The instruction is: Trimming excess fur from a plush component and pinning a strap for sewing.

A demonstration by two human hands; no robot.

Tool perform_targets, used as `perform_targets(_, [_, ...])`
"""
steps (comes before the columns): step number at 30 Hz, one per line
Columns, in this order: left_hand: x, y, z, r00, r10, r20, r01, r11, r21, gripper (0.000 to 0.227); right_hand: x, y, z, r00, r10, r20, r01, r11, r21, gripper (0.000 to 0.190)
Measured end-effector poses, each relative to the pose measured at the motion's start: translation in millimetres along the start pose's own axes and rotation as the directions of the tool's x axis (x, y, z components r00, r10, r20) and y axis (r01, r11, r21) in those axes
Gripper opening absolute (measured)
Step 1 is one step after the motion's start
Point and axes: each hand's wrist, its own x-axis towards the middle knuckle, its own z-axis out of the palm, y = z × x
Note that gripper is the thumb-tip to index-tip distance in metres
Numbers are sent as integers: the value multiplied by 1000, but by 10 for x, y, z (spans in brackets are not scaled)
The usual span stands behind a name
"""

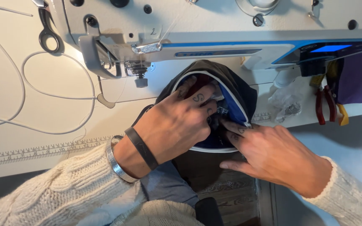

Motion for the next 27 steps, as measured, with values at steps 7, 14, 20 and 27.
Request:
perform_targets(7, [-39, 18, 59, 999, 26, -37, -28, 998, -53, 8, -63, 59, -143, 999, 32, -36, -21, 959, 282, 58])
perform_targets(14, [16, 56, -70, 998, -16, 53, 15, 1000, 23, 13, 167, -81, -68, 877, 141, -459, 25, 941, 336, 11])
perform_targets(20, [-162, 17, 189, 997, 11, -76, -5, 997, 78, 7, 342, -102, 377, 872, 90, -482, -153, 984, -94, 15])
perform_targets(27, [-174, -30, 87, 997, 10, -76, -11, 1000, -17, 10, 352, -120, 700, 800, -139, -584, -24, 965, -262, 4])
